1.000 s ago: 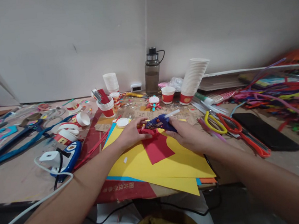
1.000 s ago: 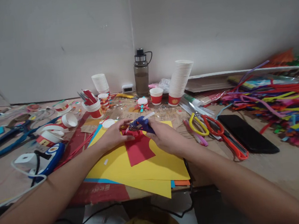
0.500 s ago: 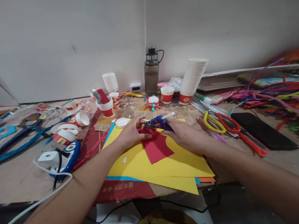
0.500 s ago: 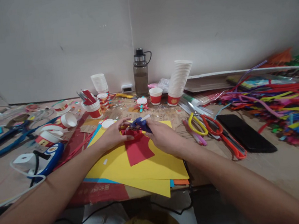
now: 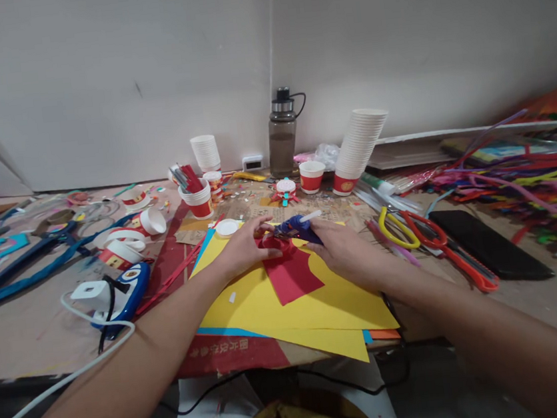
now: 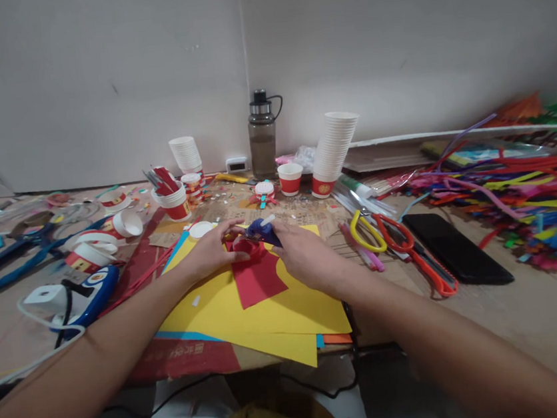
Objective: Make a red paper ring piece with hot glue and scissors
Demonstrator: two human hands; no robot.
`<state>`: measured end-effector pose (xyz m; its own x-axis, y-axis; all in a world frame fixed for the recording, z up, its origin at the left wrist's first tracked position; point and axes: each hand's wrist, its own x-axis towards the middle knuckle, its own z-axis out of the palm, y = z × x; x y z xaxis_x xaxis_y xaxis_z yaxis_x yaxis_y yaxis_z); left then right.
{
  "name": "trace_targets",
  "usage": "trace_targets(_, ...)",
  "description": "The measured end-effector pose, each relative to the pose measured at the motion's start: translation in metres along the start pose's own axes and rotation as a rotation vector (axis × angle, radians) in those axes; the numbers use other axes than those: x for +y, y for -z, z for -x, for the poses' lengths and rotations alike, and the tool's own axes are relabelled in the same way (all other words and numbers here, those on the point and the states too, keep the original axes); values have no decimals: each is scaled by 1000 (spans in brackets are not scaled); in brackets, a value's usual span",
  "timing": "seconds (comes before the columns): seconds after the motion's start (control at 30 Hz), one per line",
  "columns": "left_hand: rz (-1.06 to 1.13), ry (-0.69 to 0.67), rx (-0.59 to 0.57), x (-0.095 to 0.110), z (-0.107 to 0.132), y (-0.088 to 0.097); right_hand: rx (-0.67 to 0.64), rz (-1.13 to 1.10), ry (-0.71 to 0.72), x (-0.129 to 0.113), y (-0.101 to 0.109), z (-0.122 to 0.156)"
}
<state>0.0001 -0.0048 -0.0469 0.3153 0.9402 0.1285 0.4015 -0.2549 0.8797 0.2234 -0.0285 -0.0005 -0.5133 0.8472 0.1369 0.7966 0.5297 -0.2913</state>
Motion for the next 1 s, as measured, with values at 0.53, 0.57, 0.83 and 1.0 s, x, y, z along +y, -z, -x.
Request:
trace_targets(0.53, -25, -11, 12, -3, 0, -1, -86, -86, -78, -5, -3, -4)
trace_targets(0.57, -30, -10, 16, -3, 0, -1, -84, -84, -81, -5, -4, -4)
trace_targets(0.83, 8, -4, 9, -5, 0, -1, -3, -40, -52, -3, -4, 0)
trace_targets(1.0, 0, -15, 4, -1, 0, 0, 18, -13, -58, -8, 6, 7)
